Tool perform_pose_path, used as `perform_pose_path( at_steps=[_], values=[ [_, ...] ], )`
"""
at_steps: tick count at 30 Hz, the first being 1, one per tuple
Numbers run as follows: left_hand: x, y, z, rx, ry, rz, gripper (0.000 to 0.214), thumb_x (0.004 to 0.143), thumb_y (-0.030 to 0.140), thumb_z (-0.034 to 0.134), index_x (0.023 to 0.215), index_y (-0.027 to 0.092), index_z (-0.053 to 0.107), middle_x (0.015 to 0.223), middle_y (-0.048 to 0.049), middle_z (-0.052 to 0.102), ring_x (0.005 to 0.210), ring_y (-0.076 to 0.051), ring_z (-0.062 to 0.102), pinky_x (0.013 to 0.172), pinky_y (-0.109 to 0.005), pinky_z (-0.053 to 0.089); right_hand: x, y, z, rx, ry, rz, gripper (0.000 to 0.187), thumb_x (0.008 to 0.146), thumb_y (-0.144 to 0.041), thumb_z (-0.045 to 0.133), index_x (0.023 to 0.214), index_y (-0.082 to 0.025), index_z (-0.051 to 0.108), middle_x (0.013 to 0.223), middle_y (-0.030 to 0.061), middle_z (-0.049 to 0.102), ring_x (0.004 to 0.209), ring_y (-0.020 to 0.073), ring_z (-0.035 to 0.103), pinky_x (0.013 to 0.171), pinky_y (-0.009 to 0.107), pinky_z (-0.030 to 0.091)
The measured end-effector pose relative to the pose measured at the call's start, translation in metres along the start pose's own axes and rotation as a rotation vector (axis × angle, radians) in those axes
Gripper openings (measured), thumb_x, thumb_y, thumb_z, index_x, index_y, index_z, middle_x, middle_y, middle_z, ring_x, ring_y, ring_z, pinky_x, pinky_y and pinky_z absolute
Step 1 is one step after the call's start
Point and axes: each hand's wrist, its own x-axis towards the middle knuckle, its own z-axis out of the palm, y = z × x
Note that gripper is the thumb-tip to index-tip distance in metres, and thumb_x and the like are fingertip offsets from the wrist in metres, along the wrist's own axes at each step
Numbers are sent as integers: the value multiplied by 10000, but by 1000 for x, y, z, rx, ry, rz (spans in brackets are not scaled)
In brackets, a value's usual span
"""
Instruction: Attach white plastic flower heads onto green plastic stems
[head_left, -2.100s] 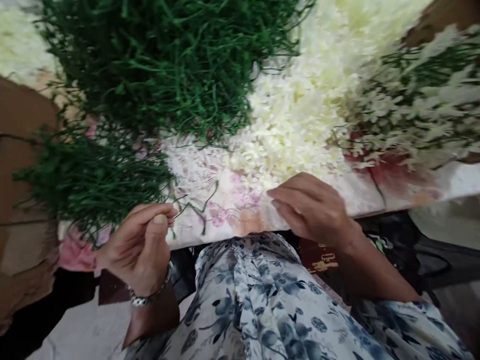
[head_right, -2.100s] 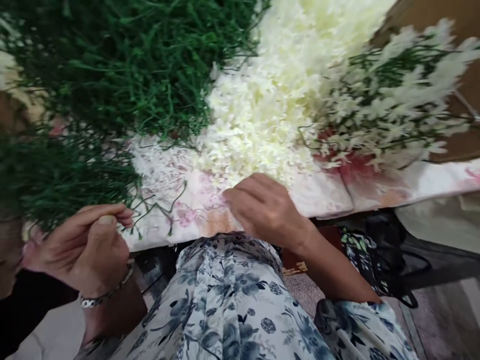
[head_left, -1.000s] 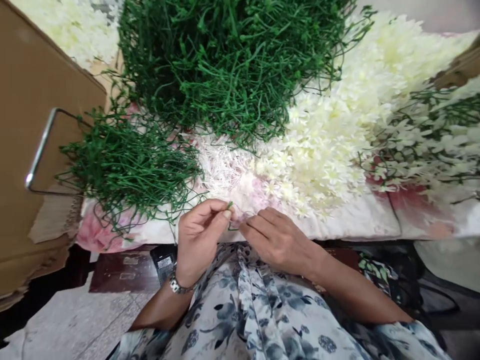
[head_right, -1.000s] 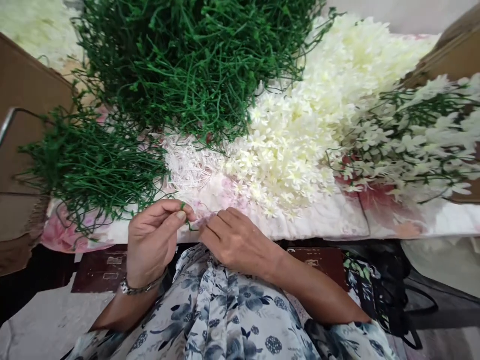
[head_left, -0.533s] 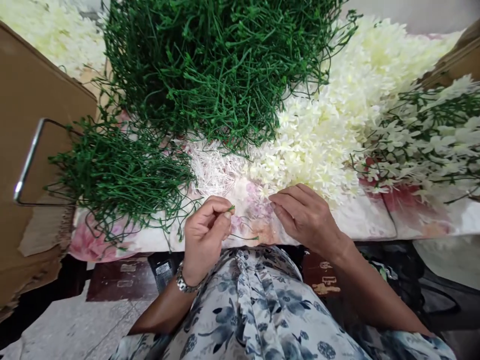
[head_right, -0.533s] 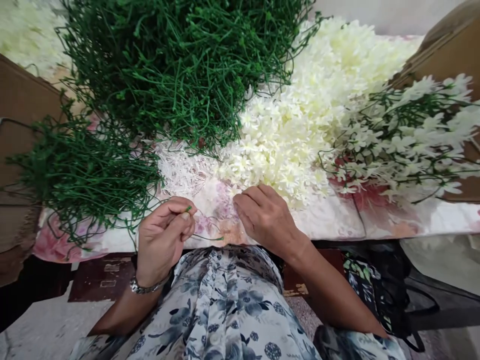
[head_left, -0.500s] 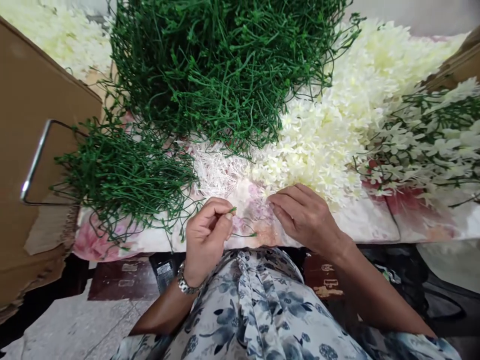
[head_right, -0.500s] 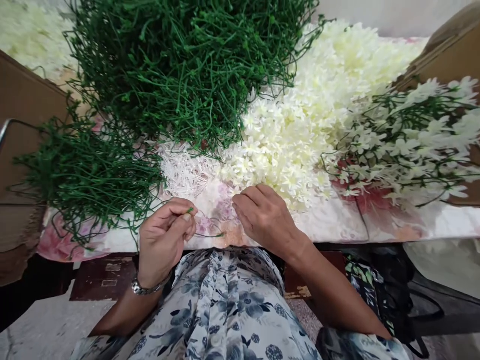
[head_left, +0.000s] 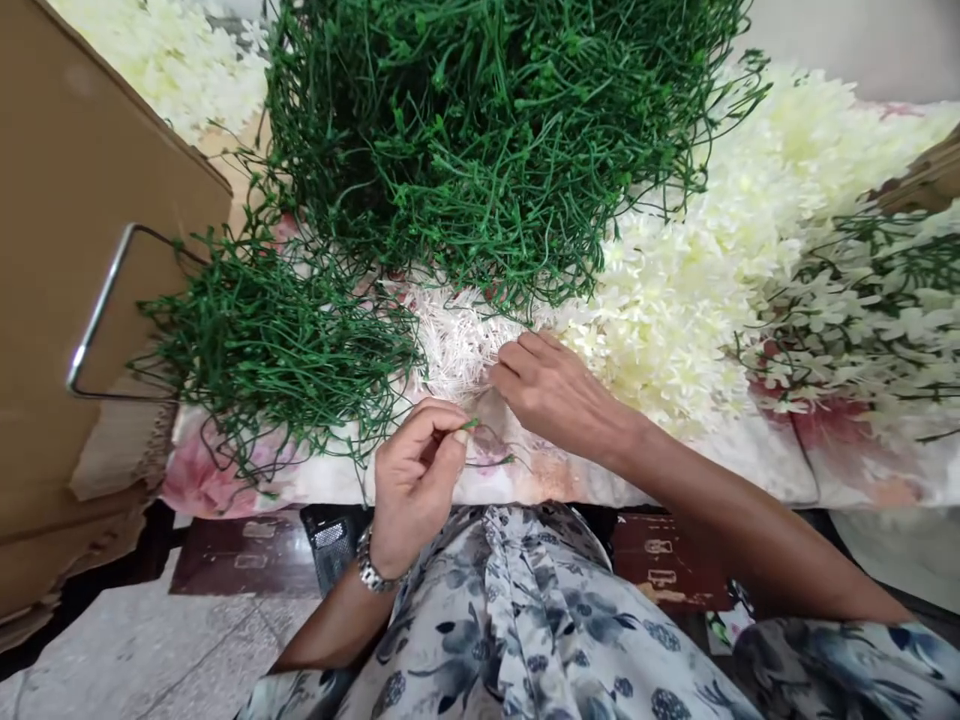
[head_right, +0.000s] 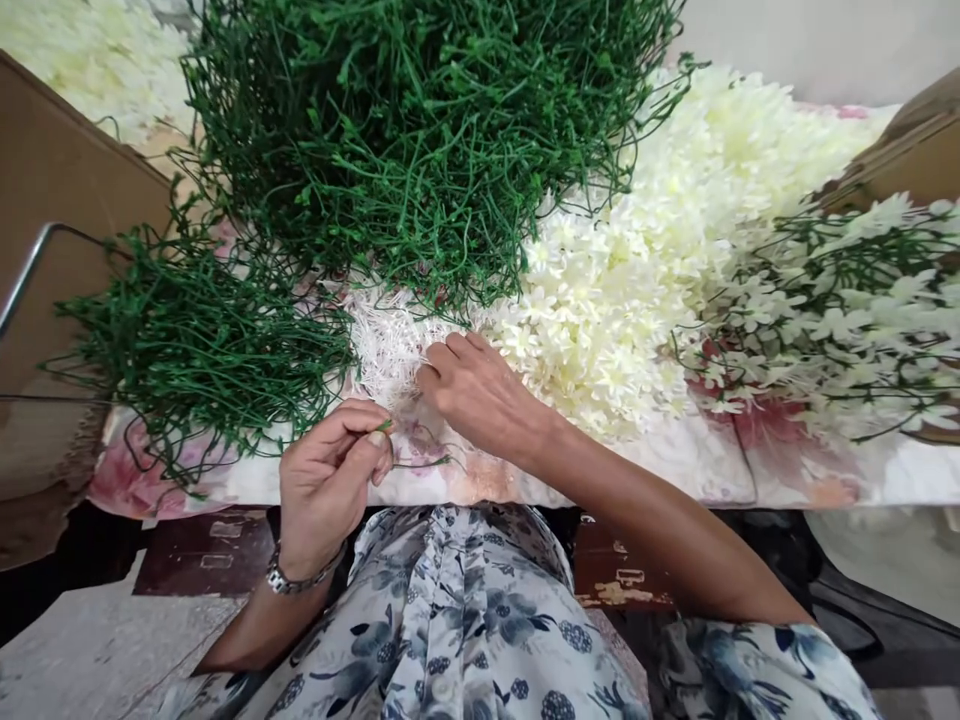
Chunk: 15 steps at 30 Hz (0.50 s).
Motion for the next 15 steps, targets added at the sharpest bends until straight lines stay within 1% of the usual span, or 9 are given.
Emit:
perform_pose_path(
  at_steps=[5, 11, 13, 15],
  values=[
    [1, 1, -6, -9, -3, 0, 52, 792, 202, 537, 779, 178, 582, 832, -27, 569, 609, -85, 512, 524, -228, 413, -18, -5, -5, 37, -62, -40, 115, 842, -89, 453, 804, -159, 536, 771, 54, 532, 758, 188, 417, 691, 315, 297],
    [1, 0, -6, -20, -33, -22, 38, 787, 178, 544, 786, 175, 581, 817, -13, 552, 574, -68, 482, 504, -216, 396, -45, -12, -18, 82, -132, -9, 117, 855, -143, 472, 761, -174, 535, 795, 51, 550, 779, 190, 431, 700, 324, 312],
    [0, 0, -5, -20, -61, -40, 47, 797, 171, 535, 795, 174, 582, 806, -9, 545, 565, -63, 472, 495, -211, 384, -54, -12, -22, 105, -123, 22, 98, 854, -160, 487, 784, -172, 554, 794, 48, 567, 782, 185, 447, 701, 324, 324],
    [-1, 1, -4, -15, -100, -47, 62, 811, 159, 521, 802, 171, 581, 799, -7, 542, 563, -60, 464, 490, -207, 372, -61, -9, -24, 127, -68, 64, 90, 853, -164, 494, 814, -166, 574, 790, 48, 586, 779, 175, 465, 694, 316, 335]
  ],
)
